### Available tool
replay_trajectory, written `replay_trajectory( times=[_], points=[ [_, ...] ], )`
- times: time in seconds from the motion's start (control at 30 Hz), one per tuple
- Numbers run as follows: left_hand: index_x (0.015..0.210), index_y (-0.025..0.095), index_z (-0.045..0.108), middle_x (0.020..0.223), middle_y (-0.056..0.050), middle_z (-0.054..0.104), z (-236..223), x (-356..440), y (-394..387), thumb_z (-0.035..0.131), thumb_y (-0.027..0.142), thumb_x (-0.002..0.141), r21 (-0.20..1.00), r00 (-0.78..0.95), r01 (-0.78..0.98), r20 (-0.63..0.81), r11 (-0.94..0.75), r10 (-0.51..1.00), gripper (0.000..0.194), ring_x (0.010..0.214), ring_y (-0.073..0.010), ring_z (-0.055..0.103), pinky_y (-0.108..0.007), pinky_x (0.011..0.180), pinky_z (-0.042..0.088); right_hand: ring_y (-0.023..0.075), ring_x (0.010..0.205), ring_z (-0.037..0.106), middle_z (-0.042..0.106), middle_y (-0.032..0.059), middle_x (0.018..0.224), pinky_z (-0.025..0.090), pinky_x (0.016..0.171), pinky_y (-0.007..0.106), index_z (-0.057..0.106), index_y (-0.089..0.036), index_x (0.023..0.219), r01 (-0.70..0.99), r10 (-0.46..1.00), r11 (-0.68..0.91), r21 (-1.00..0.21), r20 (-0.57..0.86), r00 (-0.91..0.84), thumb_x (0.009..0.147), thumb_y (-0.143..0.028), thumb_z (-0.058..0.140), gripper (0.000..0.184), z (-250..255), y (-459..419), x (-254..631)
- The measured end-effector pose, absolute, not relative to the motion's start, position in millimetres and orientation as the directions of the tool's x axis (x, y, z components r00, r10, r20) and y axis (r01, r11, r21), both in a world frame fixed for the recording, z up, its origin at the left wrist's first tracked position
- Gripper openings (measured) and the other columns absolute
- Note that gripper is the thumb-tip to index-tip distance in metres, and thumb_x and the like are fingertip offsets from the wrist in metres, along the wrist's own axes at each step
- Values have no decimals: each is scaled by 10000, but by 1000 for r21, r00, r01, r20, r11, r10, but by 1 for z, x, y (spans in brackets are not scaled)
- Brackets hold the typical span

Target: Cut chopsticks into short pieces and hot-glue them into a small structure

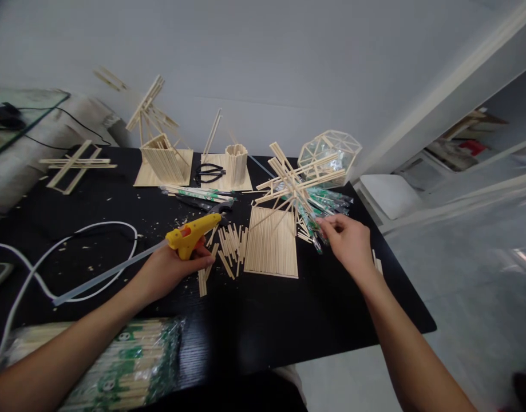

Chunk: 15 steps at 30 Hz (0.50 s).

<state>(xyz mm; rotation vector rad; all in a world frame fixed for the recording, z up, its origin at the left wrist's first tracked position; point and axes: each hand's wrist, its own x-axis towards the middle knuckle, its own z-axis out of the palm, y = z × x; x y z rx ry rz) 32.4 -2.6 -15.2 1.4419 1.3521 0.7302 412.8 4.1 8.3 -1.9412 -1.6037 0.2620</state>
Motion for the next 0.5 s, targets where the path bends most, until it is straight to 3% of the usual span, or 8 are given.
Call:
replay_trajectory(
  times=[0.1,0.27,0.4,0.5],
  points=[
    [745,193,717,820,-56,724,-16,33,-4,788,402,724,927,211,356,-200,115,957,222,743,-193,647,-314,659,529,221,599,669,718,50,643,493,631,338,723,-202,732,835,954,-92,-542,193,230,845,-570,635,395,9,-3,412],
    [734,198,700,815,-54,735,-14,34,-3,810,391,707,940,208,318,-200,127,958,223,742,-202,657,-327,667,535,288,915,744,791,109,1001,564,823,412,772,-226,841,873,930,80,-480,350,107,858,-481,618,299,9,-6,405],
    [779,201,686,827,-55,738,-12,34,-3,833,377,696,950,205,274,-213,153,955,244,768,-213,672,-366,733,551,244,561,699,722,54,610,543,603,363,689,-234,637,874,976,-80,-480,139,165,845,-591,645,416,23,-17,397],
    [836,202,687,870,-51,739,-13,32,-3,848,382,705,961,220,224,-212,162,952,275,814,-207,680,-377,804,554,204,506,681,736,47,639,533,523,312,706,-228,689,822,1000,8,-569,8,-5,862,-606,645,420,39,-30,381]
  ],
)
